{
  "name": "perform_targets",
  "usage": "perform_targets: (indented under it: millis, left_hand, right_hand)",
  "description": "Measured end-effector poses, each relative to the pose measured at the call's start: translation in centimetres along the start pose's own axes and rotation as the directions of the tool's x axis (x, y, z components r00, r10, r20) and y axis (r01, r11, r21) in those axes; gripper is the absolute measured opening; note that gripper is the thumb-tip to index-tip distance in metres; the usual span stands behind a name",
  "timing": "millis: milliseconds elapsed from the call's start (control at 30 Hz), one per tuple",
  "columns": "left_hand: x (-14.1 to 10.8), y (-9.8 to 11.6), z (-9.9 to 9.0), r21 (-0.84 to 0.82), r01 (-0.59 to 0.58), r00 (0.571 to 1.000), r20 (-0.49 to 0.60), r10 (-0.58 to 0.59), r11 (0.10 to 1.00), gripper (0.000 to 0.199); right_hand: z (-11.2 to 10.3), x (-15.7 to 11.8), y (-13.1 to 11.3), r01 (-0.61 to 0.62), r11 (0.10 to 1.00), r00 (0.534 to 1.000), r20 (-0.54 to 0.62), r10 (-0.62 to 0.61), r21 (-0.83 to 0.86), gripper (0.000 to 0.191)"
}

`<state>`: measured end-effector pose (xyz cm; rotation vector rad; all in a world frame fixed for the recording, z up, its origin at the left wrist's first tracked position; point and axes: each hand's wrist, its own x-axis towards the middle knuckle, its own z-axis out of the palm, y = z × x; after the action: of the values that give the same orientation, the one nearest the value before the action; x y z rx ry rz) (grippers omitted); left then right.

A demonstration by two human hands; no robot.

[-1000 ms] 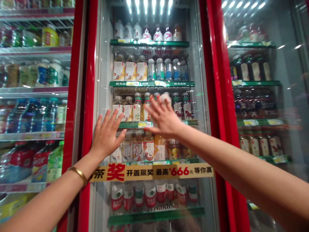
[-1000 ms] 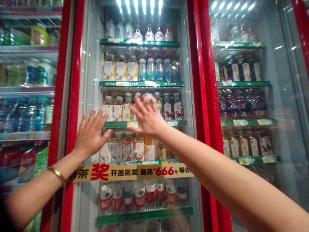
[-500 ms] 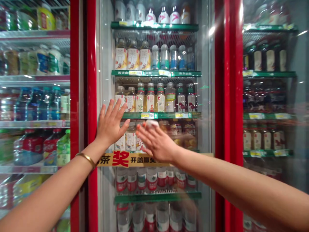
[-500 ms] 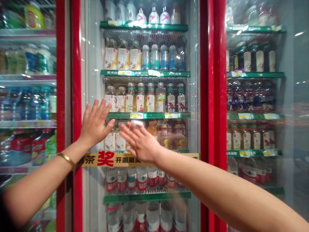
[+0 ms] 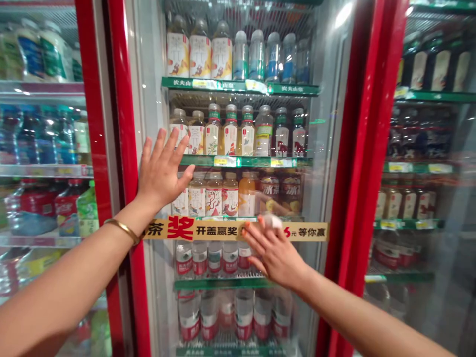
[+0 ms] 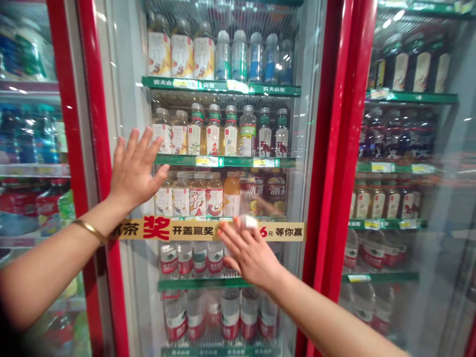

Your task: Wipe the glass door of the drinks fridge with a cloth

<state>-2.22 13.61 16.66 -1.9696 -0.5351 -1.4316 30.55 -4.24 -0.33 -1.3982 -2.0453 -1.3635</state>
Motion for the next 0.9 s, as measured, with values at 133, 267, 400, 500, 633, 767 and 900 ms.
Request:
perform_targets:
  millis: [133, 267, 400, 500, 633, 767, 900]
  left_hand:
    - [0.0, 0.2, -0.1, -0.005, 0.017, 1.000, 0.017, -0.017, 1.000, 0.076]
    - [0.0, 0.4, 0.0, 0.021, 0.031, 1.000, 0.003, -0.031, 0.999, 0.074]
    - [0.0, 0.5, 0.0, 0.050, 0.042, 0.999, 0.014, -0.042, 0.998, 0.074]
    - [0.0, 0.5, 0.0, 0.066, 0.054, 0.998, 0.021, -0.055, 0.996, 0.074]
    - [0.1, 0.7, -0.2, 0.078, 0.057, 0.998, 0.022, -0.058, 0.995, 0.074]
    - [0.2, 1.1, -0.3, 0.061, 0.078, 0.996, 0.043, -0.081, 0.995, 0.076]
    - [0.1, 1.3, -0.3, 0.041, 0.081, 0.996, 0.041, -0.082, 0.996, 0.077]
  right_hand:
    - [2.0, -6.5, 0.4, -0.146, 0.989, 0.989, 0.002, 0.146, -0.007, 0.075]
    - [0.6, -2.9, 4.4, -0.630, 0.776, 0.762, -0.188, 0.619, 0.001, 0.095]
    - [1.8, -1.5, 1.9, -0.689, 0.722, 0.695, -0.227, 0.682, 0.062, 0.098]
    - [4.3, -5.0, -1.8, -0.651, 0.756, 0.735, -0.192, 0.650, 0.065, 0.100]
    - [7.6, -12.5, -5.7, -0.625, 0.778, 0.766, -0.139, 0.628, 0.071, 0.100]
    - [9.3, -18.9, -8.6, -0.634, 0.771, 0.765, -0.095, 0.637, 0.062, 0.099]
    - [8.6, -19.4, -9.5, -0.649, 0.760, 0.757, -0.063, 0.650, 0.039, 0.102]
